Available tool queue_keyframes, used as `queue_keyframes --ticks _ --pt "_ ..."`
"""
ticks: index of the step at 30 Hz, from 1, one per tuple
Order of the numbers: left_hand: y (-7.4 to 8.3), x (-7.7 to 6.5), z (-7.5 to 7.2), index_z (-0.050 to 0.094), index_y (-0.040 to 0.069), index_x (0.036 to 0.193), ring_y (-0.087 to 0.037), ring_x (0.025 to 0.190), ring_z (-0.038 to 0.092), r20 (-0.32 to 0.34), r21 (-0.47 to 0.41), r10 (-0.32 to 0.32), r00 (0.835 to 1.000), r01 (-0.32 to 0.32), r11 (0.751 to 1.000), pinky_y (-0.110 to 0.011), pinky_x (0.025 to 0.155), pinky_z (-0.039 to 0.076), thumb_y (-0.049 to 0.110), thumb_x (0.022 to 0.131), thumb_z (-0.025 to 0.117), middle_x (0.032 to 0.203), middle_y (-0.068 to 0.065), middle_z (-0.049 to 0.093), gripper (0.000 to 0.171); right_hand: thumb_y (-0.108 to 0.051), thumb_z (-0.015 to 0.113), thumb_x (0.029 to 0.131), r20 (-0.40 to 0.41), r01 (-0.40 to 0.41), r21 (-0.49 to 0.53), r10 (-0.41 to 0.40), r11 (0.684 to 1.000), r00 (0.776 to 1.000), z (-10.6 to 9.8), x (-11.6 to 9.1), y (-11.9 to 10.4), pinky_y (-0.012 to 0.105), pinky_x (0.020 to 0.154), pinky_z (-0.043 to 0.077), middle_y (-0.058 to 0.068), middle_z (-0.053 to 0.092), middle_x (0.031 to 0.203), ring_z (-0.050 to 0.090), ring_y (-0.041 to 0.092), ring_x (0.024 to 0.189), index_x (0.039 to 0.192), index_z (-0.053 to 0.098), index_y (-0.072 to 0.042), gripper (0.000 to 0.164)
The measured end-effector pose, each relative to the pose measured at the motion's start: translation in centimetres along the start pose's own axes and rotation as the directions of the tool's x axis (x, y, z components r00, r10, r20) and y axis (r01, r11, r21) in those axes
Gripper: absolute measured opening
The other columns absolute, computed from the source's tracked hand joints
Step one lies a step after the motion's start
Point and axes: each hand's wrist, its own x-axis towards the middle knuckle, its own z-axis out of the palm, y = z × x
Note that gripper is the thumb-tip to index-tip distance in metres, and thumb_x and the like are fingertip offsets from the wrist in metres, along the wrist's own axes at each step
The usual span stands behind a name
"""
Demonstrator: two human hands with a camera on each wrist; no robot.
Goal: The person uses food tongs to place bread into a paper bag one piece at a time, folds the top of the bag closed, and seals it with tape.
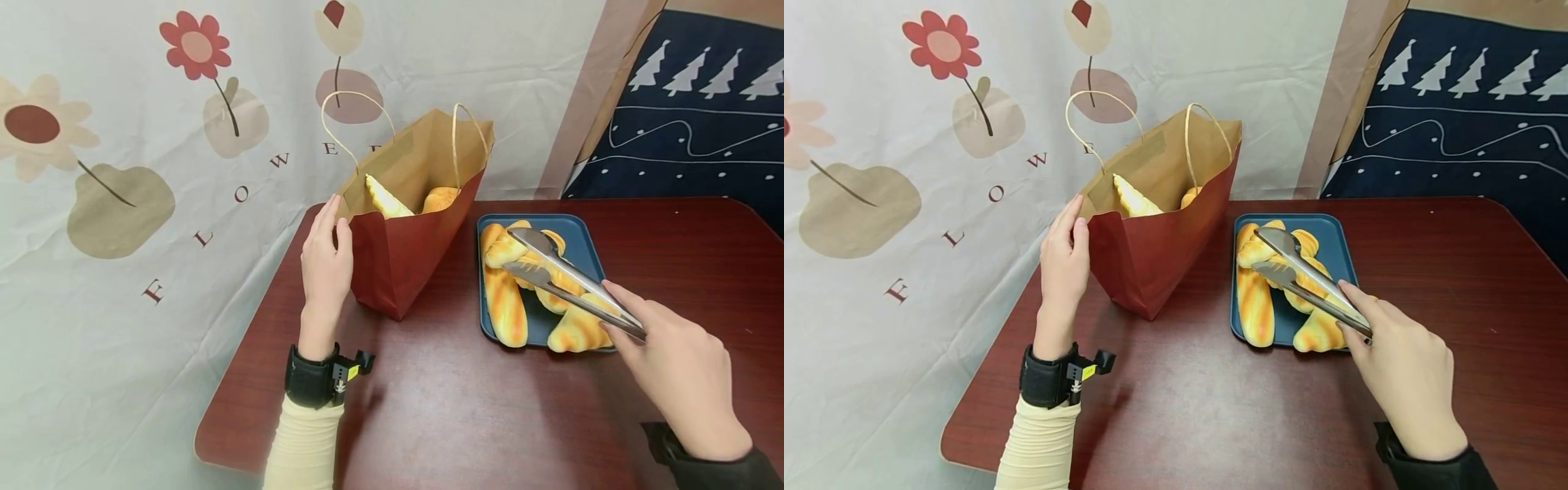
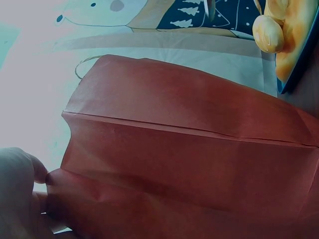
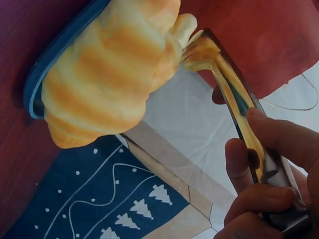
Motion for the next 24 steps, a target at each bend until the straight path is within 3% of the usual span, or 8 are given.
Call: queue_keyframes --ticks 9,24 --pt "-0.2 0.0 0.1 0.044 0.023 0.143 -0.013 0.136 0.043 0.005 -0.001 -0.003 1.000 0.003 1.000 -0.044 0.108 0.037 0.031 0.101 0.036 0.147 0.007 0.044 0.044 -0.019 0.081 0.068 -0.004 0.066 -0.058 -0.066 0.996 0.998 -0.1 0.5 0.1 0.026 0.040 0.023 0.020 0.065 0.092 0.038 0.018 0.044 0.138 0.051 -0.024 0.077" --pt "-0.1 0.0 0.1 0.045 0.023 0.143 -0.013 0.136 0.043 0.003 -0.002 0.001 1.000 -0.001 1.000 -0.044 0.108 0.037 0.031 0.100 0.036 0.147 0.007 0.045 0.044 -0.015 0.083 0.066 -0.001 0.147 -0.122 -0.149 0.981 0.989 -0.1 1.9 -0.8 0.026 0.039 0.022 0.018 0.064 0.087 0.031 0.016 0.042 0.135 0.054 -0.020 0.075"
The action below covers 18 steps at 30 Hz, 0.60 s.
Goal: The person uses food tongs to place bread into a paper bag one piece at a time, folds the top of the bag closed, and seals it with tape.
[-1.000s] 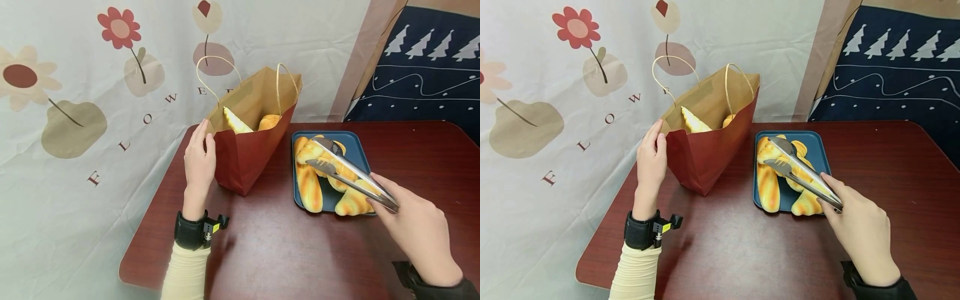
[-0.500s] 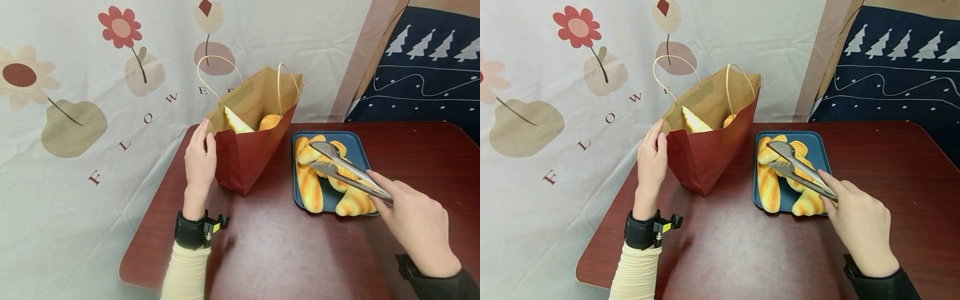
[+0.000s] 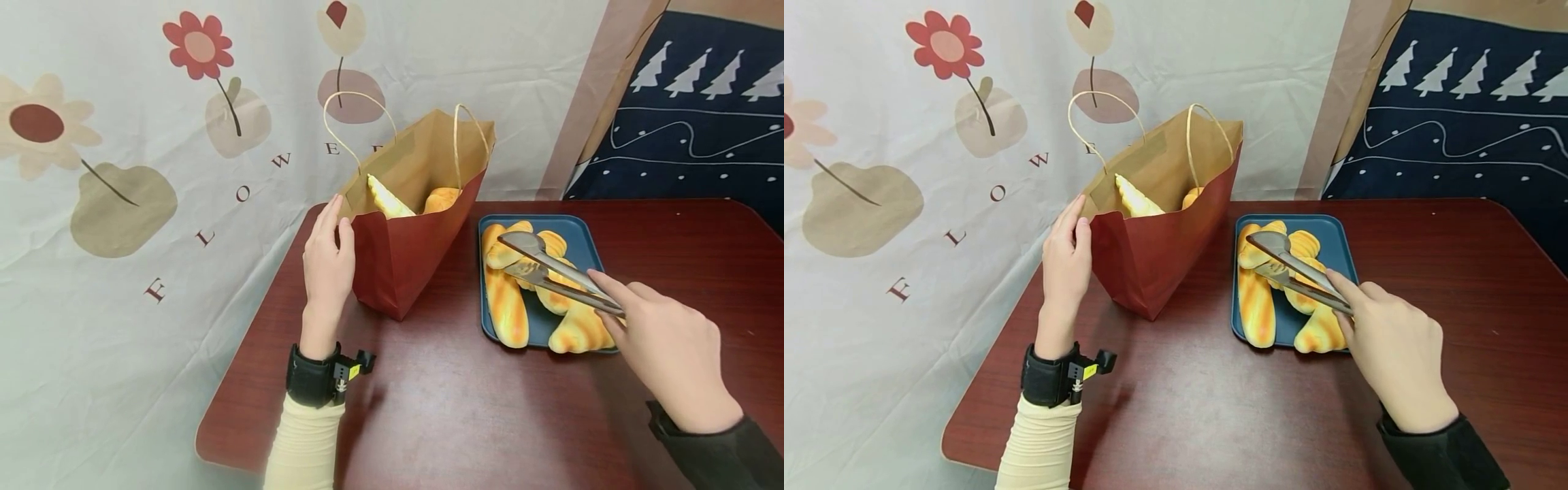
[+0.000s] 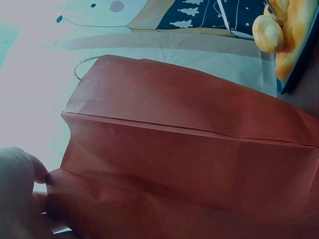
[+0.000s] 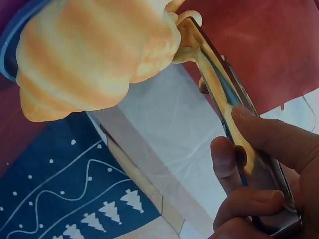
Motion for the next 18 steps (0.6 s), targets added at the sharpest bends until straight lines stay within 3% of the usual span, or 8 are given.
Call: queue_keyframes --ticks 5,9,18 --pt "0.1 0.0 -0.1 0.045 0.022 0.143 -0.013 0.136 0.042 0.008 0.000 -0.002 1.000 0.002 1.000 -0.044 0.109 0.037 0.031 0.100 0.037 0.148 0.007 0.044 0.044 -0.013 0.084 0.064 -0.049 0.058 -0.017 -0.059 0.998 0.997 0.2 0.5 -0.2 0.026 0.038 0.020 0.009 0.057 0.072 0.028 0.014 0.041 0.130 0.058 -0.020 0.071" --pt "0.2 0.0 -0.1 0.045 0.021 0.143 -0.013 0.136 0.042 0.006 0.000 -0.001 1.000 0.001 1.000 -0.043 0.109 0.037 0.031 0.100 0.037 0.147 0.007 0.045 0.044 -0.011 0.083 0.064 -0.088 0.091 -0.023 -0.093 0.996 0.992 0.5 0.9 -0.3 0.026 0.037 0.020 0.007 0.055 0.069 0.030 0.014 0.041 0.128 0.059 -0.019 0.069" --pt "0.2 0.1 -0.1 0.046 0.021 0.142 -0.012 0.136 0.043 0.000 -0.002 0.004 1.000 -0.004 1.000 -0.043 0.109 0.037 0.031 0.100 0.037 0.147 0.007 0.045 0.044 -0.009 0.080 0.068 -0.074 0.069 0.000 -0.069 0.998 0.995 1.3 1.3 -0.7 0.027 0.036 0.022 0.009 0.055 0.068 0.034 0.016 0.042 0.130 0.057 -0.018 0.067"
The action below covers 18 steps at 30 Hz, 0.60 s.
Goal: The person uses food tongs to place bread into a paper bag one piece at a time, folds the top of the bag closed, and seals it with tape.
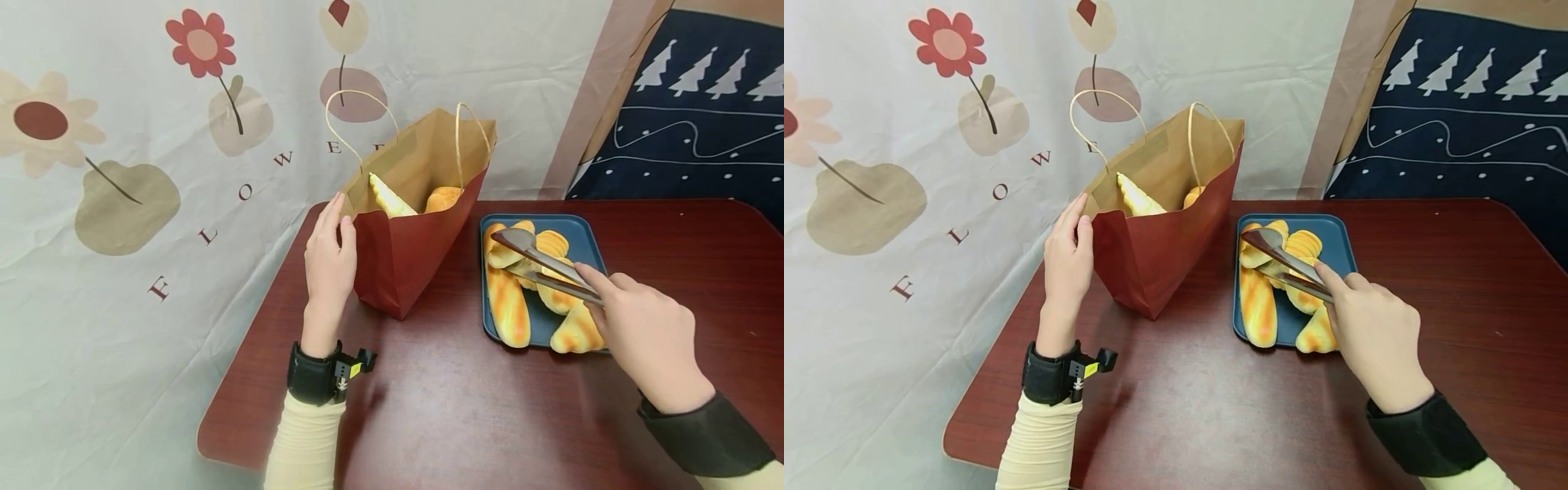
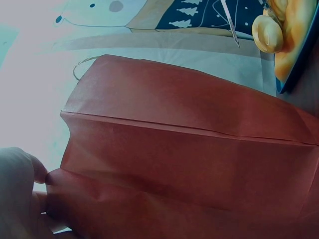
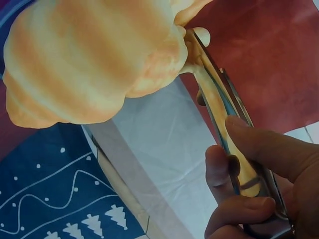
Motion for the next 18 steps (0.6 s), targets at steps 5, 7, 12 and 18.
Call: queue_keyframes --ticks 5,7,12,18 --pt "0.07 0.04 0.02 0.046 0.021 0.142 -0.012 0.136 0.043 0.000 0.004 0.000 1.000 0.000 1.000 -0.043 0.108 0.038 0.031 0.100 0.037 0.147 0.008 0.045 0.044 -0.007 0.078 0.070 0.039 -0.026 0.004 0.026 1.000 0.999 0.10 0.15 0.06 0.027 0.036 0.024 0.014 0.058 0.073 0.038 0.019 0.044 0.130 0.056 -0.015 0.065" --pt "0.11 0.04 0.01 0.046 0.022 0.142 -0.012 0.136 0.043 0.001 0.005 -0.003 1.000 0.003 1.000 -0.043 0.108 0.038 0.031 0.100 0.037 0.147 0.008 0.045 0.044 -0.008 0.077 0.071 0.060 -0.039 -0.002 0.039 0.999 0.997 0.06 0.22 0.10 0.028 0.035 0.025 0.017 0.060 0.077 0.042 0.021 0.046 0.129 0.056 -0.012 0.062" --pt "0.25 0.01 -0.04 0.046 0.021 0.142 -0.012 0.136 0.043 0.003 0.004 -0.008 1.000 0.008 1.000 -0.043 0.108 0.038 0.031 0.100 0.037 0.147 0.008 0.045 0.044 -0.013 0.072 0.075 0.151 -0.098 0.000 0.097 0.995 0.984 -0.07 0.56 0.16 0.030 0.035 0.027 0.018 0.060 0.074 0.040 0.021 0.046 0.127 0.057 -0.005 0.054" --pt "0.27 -0.02 -0.09 0.046 0.021 0.142 -0.013 0.136 0.043 0.006 0.006 -0.011 1.000 0.011 1.000 -0.043 0.109 0.037 0.030 0.100 0.036 0.147 0.007 0.045 0.044 -0.016 0.069 0.079 0.267 -0.167 -0.001 0.161 0.986 0.950 -0.08 0.93 0.03 0.032 0.035 0.030 0.026 0.065 0.087 0.041 0.022 0.046 0.124 0.058 -0.001 0.049"
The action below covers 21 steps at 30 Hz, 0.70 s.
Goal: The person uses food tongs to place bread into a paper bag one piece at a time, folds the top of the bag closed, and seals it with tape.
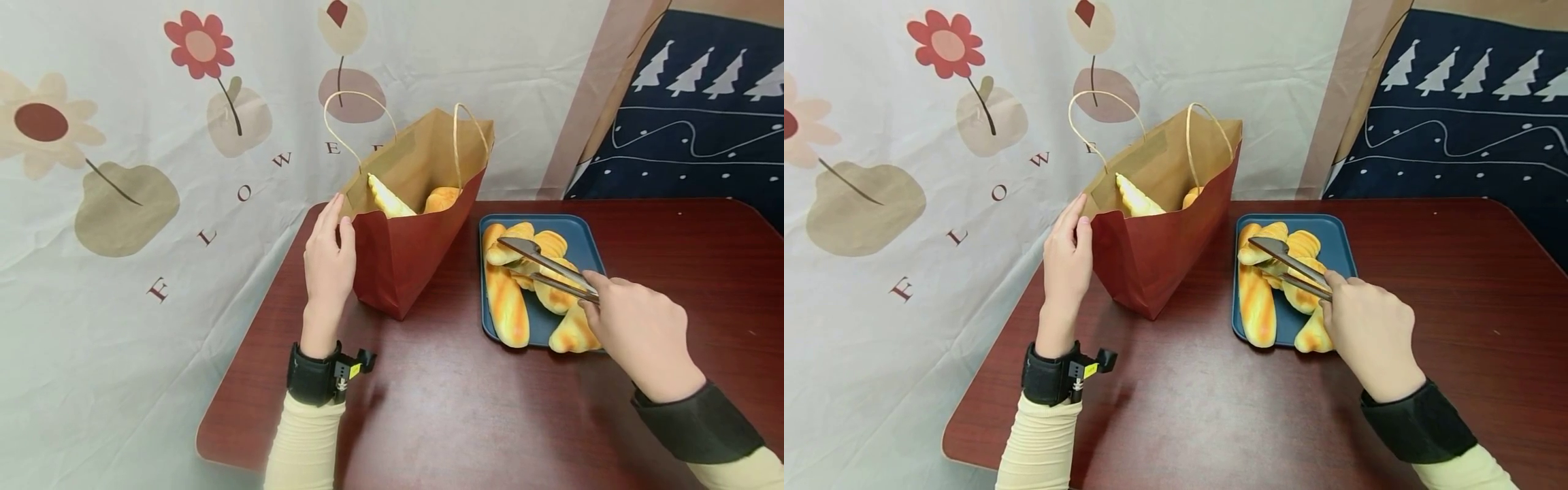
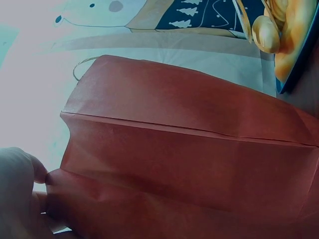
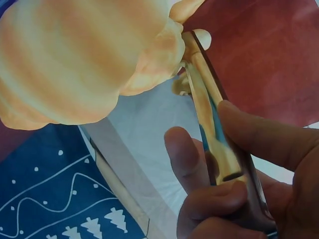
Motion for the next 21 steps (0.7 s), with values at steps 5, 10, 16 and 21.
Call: queue_keyframes --ticks 5,10,16,21 --pt "0.1 0.0 -0.2 0.046 0.022 0.142 -0.014 0.136 0.043 0.001 0.001 -0.002 1.000 0.002 1.000 -0.044 0.108 0.038 0.030 0.100 0.037 0.147 0.007 0.045 0.044 -0.018 0.069 0.079 0.031 -0.007 -0.001 0.007 1.000 1.000 -0.1 0.2 0.0 0.034 0.036 0.032 0.029 0.065 0.094 0.045 0.025 0.049 0.121 0.059 0.000 0.046" --pt "0.2 0.0 -0.3 0.045 0.022 0.143 -0.014 0.136 0.043 0.008 0.002 -0.004 1.000 0.004 1.000 -0.044 0.108 0.037 0.031 0.101 0.036 0.147 0.007 0.044 0.044 -0.022 0.070 0.080 0.004 0.011 0.004 -0.011 1.000 1.000 0.0 -0.1 0.5 0.032 0.035 0.030 0.032 0.065 0.094 0.046 0.025 0.046 0.119 0.059 0.002 0.047" --pt "0.1 -0.1 -0.2 0.045 0.022 0.143 -0.014 0.136 0.043 0.003 0.003 0.000 1.000 0.000 1.000 -0.044 0.108 0.037 0.031 0.101 0.036 0.147 0.006 0.045 0.044 -0.027 0.070 0.081 -0.016 0.007 0.036 -0.007 0.999 1.000 0.7 -0.7 1.4 0.034 0.037 0.034 0.035 0.063 0.102 0.055 0.032 0.056 0.119 0.059 0.005 0.051" --pt "0.1 -0.2 -0.2 0.045 0.022 0.143 -0.014 0.136 0.043 0.002 0.002 0.001 1.000 -0.001 1.000 -0.044 0.108 0.038 0.031 0.101 0.036 0.147 0.007 0.045 0.044 -0.023 0.073 0.079 -0.091 0.037 0.086 -0.029 0.996 0.995 1.4 -1.1 2.0 0.036 0.038 0.035 0.033 0.064 0.096 0.054 0.031 0.056 0.116 0.060 0.005 0.049"
